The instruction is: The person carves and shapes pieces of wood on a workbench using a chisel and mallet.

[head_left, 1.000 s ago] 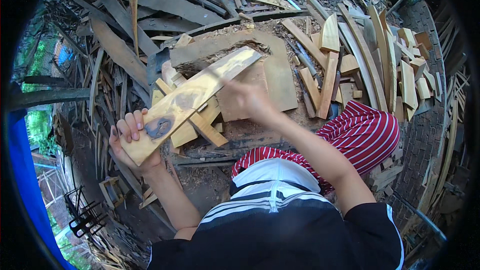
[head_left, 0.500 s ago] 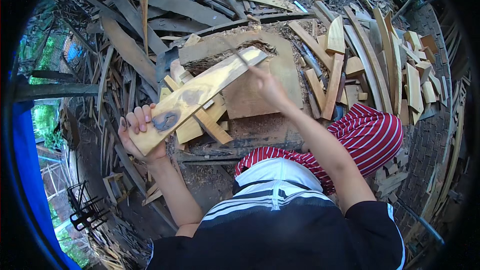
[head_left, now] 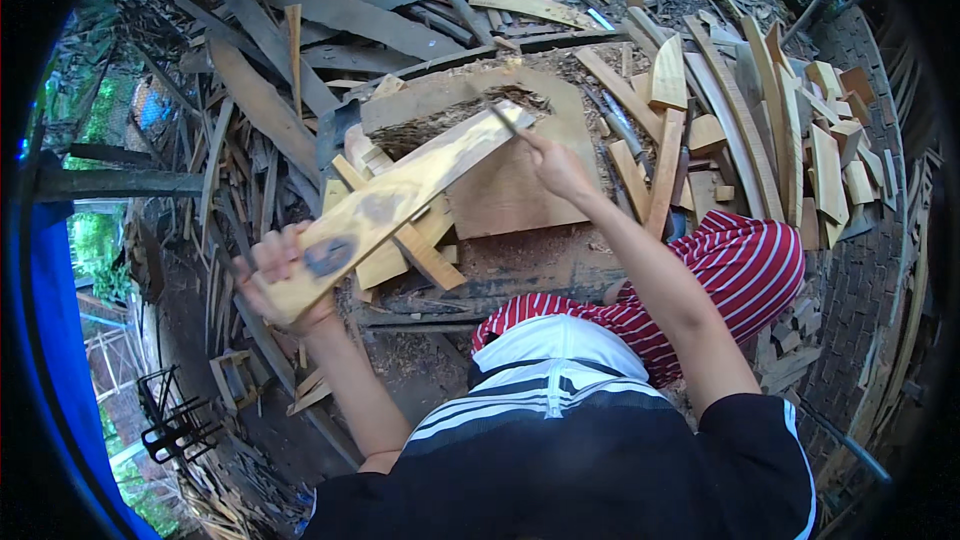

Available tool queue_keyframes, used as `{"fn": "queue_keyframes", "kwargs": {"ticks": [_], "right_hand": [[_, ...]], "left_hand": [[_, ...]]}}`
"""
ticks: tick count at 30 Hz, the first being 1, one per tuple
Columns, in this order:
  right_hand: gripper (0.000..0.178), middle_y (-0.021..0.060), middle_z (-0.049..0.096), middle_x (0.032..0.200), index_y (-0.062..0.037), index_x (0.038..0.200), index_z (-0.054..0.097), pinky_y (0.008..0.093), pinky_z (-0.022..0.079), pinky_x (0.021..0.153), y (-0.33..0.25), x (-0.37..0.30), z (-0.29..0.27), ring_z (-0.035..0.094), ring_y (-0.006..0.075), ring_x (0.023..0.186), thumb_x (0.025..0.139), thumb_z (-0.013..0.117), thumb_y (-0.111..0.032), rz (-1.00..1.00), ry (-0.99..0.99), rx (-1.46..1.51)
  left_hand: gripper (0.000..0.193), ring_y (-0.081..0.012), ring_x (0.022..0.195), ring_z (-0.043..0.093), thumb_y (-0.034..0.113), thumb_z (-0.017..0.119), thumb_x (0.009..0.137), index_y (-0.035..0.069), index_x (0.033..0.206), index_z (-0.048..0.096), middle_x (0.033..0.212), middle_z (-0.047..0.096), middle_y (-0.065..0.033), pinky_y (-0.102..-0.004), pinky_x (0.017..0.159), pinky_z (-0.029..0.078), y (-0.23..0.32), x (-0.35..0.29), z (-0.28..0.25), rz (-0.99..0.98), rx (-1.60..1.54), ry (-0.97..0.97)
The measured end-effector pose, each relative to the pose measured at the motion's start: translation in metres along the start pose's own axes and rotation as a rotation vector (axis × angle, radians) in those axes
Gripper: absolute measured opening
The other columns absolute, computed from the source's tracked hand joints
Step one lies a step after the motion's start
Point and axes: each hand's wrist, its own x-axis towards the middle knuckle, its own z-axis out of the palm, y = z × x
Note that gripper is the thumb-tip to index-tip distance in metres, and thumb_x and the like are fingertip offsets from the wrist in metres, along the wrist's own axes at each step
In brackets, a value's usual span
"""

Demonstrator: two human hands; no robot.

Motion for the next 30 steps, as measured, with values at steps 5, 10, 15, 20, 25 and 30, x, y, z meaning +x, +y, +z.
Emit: {"fn": "queue_keyframes", "kwargs": {"ticks": [5,10,15,20,25,30], "right_hand": [[0.041,0.0233,0.064,0.110,-0.0202,0.135,0.052,0.0399,0.048,0.091,-0.036,-0.038,0.017,0.062,0.0387,0.101,0.095,0.044,-0.016,-0.176,0.020,0.274],[0.044,0.0252,0.066,0.095,-0.0205,0.138,0.049,0.0425,0.051,0.080,-0.022,-0.032,0.026,0.066,0.0389,0.086,0.095,0.043,-0.014,-0.079,0.079,0.166],[0.048,0.0250,0.065,0.085,-0.0219,0.139,0.048,0.0456,0.051,0.068,-0.085,-0.061,0.017,0.065,0.0354,0.072,0.092,0.045,-0.013,-0.165,-0.108,0.165],[0.057,0.0269,0.065,0.086,-0.0270,0.142,0.044,0.0425,0.051,0.066,-0.010,-0.028,0.019,0.064,0.0305,0.068,0.088,0.043,-0.009,0.010,-0.052,0.160],[0.056,0.0247,0.064,0.112,-0.0301,0.143,0.042,0.0373,0.051,0.068,-0.034,-0.038,0.026,0.064,0.0231,0.072,0.091,0.040,-0.008,-0.103,-0.103,0.127],[0.058,0.0215,0.066,0.107,-0.0310,0.144,0.039,0.0379,0.052,0.067,-0.017,-0.046,0.033,0.066,0.0255,0.073,0.091,0.041,-0.007,-0.126,-0.008,0.209]], "left_hand": [[0.041,-0.0167,0.069,0.037,0.030,0.043,0.094,0.016,0.056,0.036,0.057,0.035,-0.0010,-0.0356,0.089,0.032,0.042,0.012,0.038,-0.054,0.076,-0.025],[0.043,-0.0157,0.068,0.036,0.031,0.041,0.096,0.016,0.056,0.036,0.057,0.035,-0.0009,-0.0346,0.087,0.032,0.040,0.026,0.041,-0.101,0.124,-0.115],[0.043,-0.0151,0.066,0.036,0.032,0.043,0.095,0.016,0.057,0.034,0.056,0.034,-0.0005,-0.0338,0.086,0.031,0.040,0.028,0.056,-0.101,0.187,-0.124],[0.042,-0.0149,0.066,0.036,0.032,0.043,0.094,0.016,0.057,0.034,0.056,0.034,-0.0002,-0.0333,0.084,0.031,0.035,0.037,0.057,-0.102,0.189,-0.151],[0.040,-0.0146,0.066,0.035,0.033,0.044,0.093,0.016,0.058,0.035,0.056,0.035,0.0001,-0.0335,0.084,0.031,0.038,0.029,0.054,-0.085,0.183,-0.142],[0.038,-0.0148,0.066,0.036,0.032,0.044,0.090,0.016,0.058,0.035,0.056,0.035,0.0000,-0.0339,0.084,0.032,0.034,0.036,0.054,-0.055,0.145,-0.138]]}}
